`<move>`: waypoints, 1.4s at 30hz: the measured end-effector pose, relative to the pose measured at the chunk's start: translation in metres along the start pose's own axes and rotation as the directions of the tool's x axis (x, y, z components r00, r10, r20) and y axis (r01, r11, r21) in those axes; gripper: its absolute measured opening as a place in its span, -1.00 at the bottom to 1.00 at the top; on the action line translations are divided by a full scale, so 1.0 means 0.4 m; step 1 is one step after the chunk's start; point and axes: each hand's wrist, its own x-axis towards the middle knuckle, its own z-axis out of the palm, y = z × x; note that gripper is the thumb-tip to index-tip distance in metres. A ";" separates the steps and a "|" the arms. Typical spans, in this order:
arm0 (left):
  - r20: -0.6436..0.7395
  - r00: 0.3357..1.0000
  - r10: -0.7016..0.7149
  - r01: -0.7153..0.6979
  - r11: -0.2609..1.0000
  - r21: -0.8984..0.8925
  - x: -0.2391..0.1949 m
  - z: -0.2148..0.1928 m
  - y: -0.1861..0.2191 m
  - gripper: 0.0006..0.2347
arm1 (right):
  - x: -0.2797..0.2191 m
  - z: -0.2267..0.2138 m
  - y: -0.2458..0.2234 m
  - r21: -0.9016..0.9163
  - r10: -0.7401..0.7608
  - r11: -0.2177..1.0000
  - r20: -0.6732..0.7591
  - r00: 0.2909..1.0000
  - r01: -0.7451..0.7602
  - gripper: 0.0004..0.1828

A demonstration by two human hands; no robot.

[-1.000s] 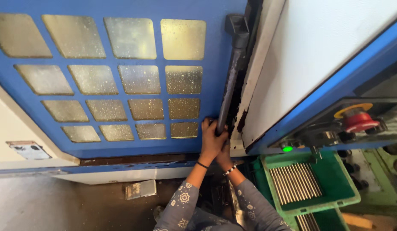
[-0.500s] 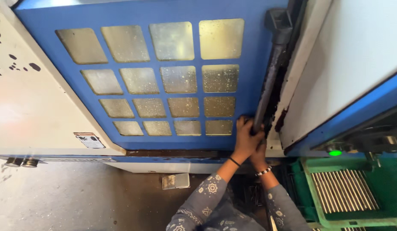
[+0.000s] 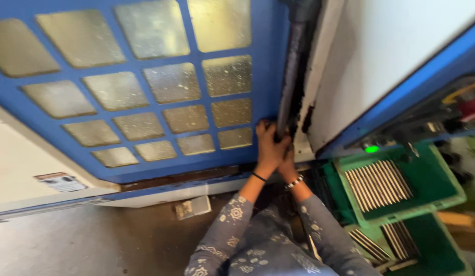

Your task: The person operates a blue industrial machine by holding a vertical handle, opening the door to retrieve metal rods, and placing them into a green bin. The person then closes the door and presses buttons on the control panel to continue the process.

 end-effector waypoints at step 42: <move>0.014 1.000 -0.007 0.007 0.999 -0.037 0.001 -0.028 0.037 -0.68 | 0.007 -0.009 -0.046 -0.050 -0.015 0.999 0.057 0.998 0.018 -0.41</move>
